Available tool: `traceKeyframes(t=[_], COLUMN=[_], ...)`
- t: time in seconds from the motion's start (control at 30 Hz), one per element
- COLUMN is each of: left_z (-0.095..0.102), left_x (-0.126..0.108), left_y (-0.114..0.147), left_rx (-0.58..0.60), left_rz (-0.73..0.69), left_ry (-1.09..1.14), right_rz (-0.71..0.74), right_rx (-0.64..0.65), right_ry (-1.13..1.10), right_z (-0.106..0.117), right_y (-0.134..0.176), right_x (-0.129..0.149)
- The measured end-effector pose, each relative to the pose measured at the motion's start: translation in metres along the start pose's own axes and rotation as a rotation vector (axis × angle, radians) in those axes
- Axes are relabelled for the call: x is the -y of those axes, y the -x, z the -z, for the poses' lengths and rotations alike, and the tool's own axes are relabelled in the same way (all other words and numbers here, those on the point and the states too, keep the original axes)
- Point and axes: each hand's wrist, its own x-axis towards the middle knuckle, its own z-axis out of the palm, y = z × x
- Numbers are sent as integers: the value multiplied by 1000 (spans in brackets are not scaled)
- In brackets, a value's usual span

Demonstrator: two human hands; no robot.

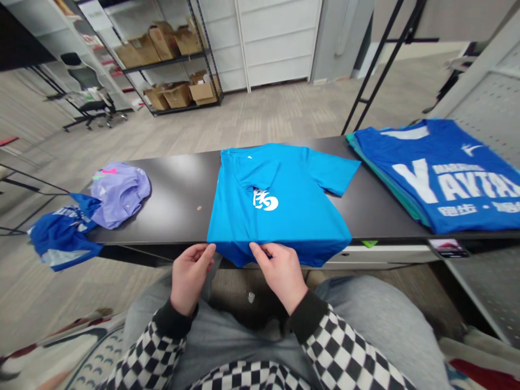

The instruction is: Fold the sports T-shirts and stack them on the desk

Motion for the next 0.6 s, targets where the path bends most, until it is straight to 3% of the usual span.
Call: traceKeyframes(t=[0.13, 0.33, 0.6], left_z=[-1, 13, 21], left_x=[0, -3, -3], left_y=[-4, -7, -8], left_rx=[-17, 20, 0], left_rz=[-15, -65, -270], left_ry=[14, 15, -318], right_rz=[4, 13, 20], right_rx=[5, 31, 41], right_ry=[-3, -18, -5], right_z=[0, 0, 0], right_y=[0, 0, 0], right_x=[-1, -5, -8])
